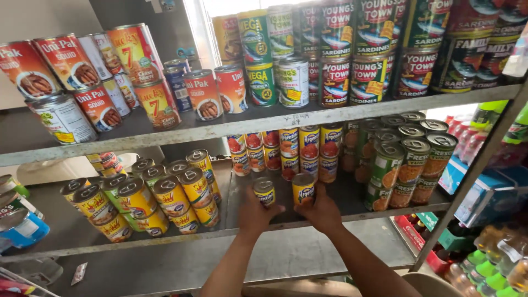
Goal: The person repeatedly picks up cans of food from a cardboard box and places them onto a metal shelf. They arrange the cans in rows, organizing them by brand and type among other existing products.
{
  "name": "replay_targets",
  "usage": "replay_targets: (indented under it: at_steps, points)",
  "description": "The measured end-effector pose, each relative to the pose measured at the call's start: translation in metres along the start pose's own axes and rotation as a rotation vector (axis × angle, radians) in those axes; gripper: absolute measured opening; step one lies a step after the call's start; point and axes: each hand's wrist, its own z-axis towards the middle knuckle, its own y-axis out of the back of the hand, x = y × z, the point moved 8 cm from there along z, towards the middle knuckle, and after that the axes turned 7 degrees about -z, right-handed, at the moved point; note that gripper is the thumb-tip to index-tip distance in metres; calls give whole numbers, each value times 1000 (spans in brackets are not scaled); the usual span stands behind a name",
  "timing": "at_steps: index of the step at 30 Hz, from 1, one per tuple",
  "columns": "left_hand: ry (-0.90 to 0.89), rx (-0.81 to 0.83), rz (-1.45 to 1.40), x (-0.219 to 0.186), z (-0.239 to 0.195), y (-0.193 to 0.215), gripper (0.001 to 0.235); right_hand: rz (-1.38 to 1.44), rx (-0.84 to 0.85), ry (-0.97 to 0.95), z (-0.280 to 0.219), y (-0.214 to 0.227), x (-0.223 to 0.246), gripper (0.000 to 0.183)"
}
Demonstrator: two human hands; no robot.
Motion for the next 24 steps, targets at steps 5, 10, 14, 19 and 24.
replay_targets:
  at_steps: [5, 10, 14, 19, 24]
  points:
    - [45, 181, -198, 34, 1, -12, 73, 457, -130, 153, 9, -4, 29, 69]
    - [3, 152, -77, 4, -7, -8, 62, 879, -158, 393, 10, 12, 89, 60]
    - [2, 129, -84, -19, -10, 0, 62, 791, -49, 437, 4, 4, 123, 61]
    - [72, 108, -13, -16, -8, -1, 61, 566, -142, 399, -2, 4, 137, 75]
    - [-18, 65, 67, -14, -8, 1, 67, 401, -200, 313, -5, 5, 135, 84]
